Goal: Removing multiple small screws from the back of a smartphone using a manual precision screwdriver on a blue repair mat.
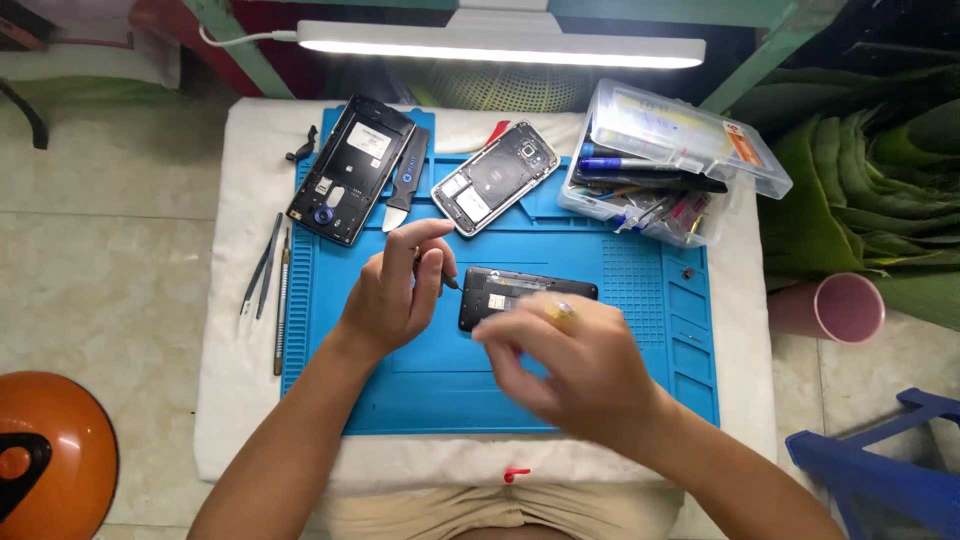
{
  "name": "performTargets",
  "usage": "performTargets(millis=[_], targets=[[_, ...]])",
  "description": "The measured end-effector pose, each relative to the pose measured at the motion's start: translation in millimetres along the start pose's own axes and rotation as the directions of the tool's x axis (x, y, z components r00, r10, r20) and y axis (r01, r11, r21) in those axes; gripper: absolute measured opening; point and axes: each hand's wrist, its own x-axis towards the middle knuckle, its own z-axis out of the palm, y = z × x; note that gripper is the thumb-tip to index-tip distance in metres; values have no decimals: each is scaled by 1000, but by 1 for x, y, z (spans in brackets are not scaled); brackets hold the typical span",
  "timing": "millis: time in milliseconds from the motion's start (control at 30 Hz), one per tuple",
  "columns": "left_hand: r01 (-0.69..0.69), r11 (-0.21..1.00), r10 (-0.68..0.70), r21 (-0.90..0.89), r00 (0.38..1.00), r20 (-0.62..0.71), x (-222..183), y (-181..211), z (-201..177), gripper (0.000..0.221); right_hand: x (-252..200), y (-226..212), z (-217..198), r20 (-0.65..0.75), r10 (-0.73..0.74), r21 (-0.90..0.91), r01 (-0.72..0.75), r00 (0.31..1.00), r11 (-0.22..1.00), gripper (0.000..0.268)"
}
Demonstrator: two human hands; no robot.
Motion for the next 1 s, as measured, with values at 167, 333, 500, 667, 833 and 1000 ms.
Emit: performTargets(millis=[167,333,500,667,833,1000], targets=[[71,997,-70,-2,993,-97,7,4,4,25,-36,55,34,267,178,-596,18,947,803,69],[96,995,-95,2,990,-101,5,0,5,24,-46,72,45,315,202,-624,42,927,780,83],[108,991,-121,-81,976,-180,12,5,3,24,-50,78,46,300,262,-657,0,917,754,83],[101,968,-158,-230,956,-245,20,13,-4,23,-44,81,42,318,303,-584,-66,899,809,84],[6,941,-112,-337,949,-294,24,6,-3,35,-36,84,28,307,415,-393,-284,856,875,83],[-66,919,-72,-388,941,-332,20,3,-6,41,-33,94,11,313,558,-173,-531,769,829,38]])
